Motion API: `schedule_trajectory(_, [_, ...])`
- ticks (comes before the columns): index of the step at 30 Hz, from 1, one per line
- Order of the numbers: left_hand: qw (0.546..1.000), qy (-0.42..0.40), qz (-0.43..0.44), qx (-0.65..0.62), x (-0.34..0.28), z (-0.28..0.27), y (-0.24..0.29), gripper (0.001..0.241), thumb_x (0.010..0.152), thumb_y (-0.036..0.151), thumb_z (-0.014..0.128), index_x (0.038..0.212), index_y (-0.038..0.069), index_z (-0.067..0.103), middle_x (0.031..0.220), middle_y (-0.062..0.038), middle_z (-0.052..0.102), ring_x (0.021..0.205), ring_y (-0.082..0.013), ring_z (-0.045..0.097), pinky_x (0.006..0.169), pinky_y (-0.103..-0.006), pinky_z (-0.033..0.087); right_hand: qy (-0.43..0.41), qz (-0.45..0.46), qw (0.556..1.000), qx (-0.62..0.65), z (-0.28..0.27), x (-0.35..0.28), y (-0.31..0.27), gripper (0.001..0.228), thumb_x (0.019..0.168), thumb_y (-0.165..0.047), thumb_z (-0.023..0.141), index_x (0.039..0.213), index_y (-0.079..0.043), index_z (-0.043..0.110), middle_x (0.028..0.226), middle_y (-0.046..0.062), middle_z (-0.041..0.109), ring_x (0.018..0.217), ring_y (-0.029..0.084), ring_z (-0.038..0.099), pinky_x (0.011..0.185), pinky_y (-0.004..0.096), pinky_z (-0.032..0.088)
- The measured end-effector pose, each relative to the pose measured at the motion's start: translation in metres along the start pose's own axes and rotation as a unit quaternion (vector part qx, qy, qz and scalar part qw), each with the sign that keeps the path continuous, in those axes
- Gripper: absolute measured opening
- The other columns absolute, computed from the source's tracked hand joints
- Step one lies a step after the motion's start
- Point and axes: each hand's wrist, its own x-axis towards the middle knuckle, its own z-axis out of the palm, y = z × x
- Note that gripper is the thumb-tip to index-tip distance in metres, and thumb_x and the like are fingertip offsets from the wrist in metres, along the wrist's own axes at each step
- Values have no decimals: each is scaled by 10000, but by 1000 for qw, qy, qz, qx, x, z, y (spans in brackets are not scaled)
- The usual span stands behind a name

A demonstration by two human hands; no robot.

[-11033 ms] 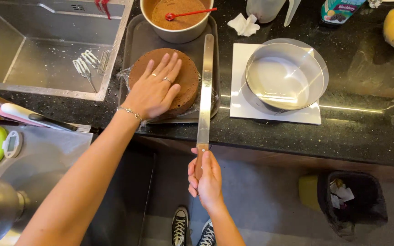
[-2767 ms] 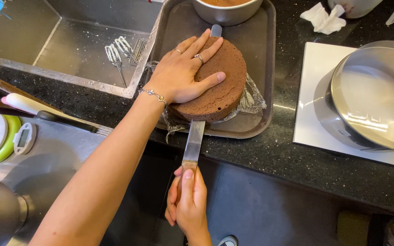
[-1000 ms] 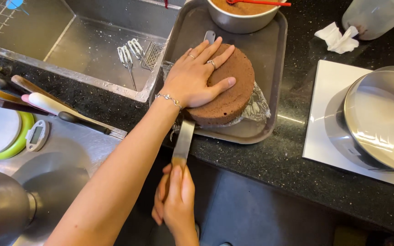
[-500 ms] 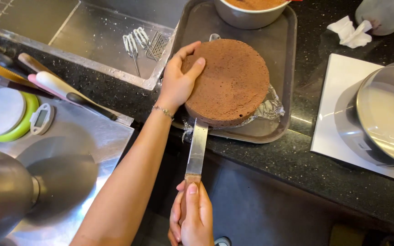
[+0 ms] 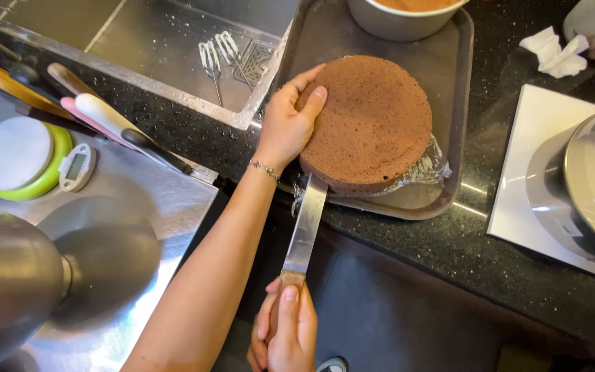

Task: Preparing and assembling a chocolate cake by whisking ingredients, cutting cake layers, and applying syrup.

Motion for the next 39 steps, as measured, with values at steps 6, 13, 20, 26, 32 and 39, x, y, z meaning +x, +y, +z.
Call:
schedule_trajectory(6, [998, 11, -48, -32, -1, 3, 8, 451, 963, 311, 566, 1386, 160, 609, 1324, -11, 706, 1161, -123, 676, 982, -262, 530, -74, -32, 997, -16, 18, 34, -11, 372, 1081, -356, 355, 1067, -7, 486, 575, 109, 414, 266, 141, 263, 167, 319, 252])
schedule_trajectory(13, [997, 9, -76, -7, -2, -1, 17, 468, 951, 353, 560, 1385, 185, 611, 1315, -12, 720, 1148, -123, 695, 966, -260, 540, -38, -60, 997, -44, 45, 59, -14, 361, 1083, -337, 359, 1015, -7, 487, 554, 93, 430, 244, 145, 296, 166, 317, 239])
schedule_trajectory(20, [998, 12, -68, -2, -3, -2, 19, 442, 970, 325, 520, 1384, 193, 600, 1314, -17, 718, 1195, -155, 680, 1024, -278, 512, -21, -44, 996, -71, 45, 47, -13, 371, 1088, -335, 338, 1001, -10, 493, 551, 81, 401, 246, 137, 261, 169, 313, 218])
schedule_trajectory(26, [1000, 21, -3, 5, 2, 3, -1, 482, 1008, 278, 513, 1468, 136, 496, 1508, -95, 568, 1409, -215, 531, 1178, -329, 354, 52, 15, 999, 2, 31, -7, 19, 369, 1065, -328, 414, 1012, 10, 551, 492, 100, 362, 228, 136, 208, 172, 301, 128])
schedule_trajectory(32, [999, 22, -19, 20, -4, 3, 6, 505, 1000, 325, 495, 1466, 131, 513, 1493, -98, 579, 1395, -220, 540, 1138, -318, 385, 53, -32, 998, 25, 29, -17, 29, 370, 1056, -304, 435, 953, 23, 573, 453, 66, 342, 274, 107, 184, 225, 262, 126])
schedule_trajectory(39, [999, 17, -41, 7, -2, 3, -2, 541, 983, 378, 497, 1478, 164, 523, 1433, -11, 637, 1184, -109, 644, 986, -253, 475, -75, -63, 995, 18, 32, 20, 11, 373, 1086, -313, 359, 1025, 24, 508, 538, 97, 411, 233, 141, 267, 160, 310, 233])
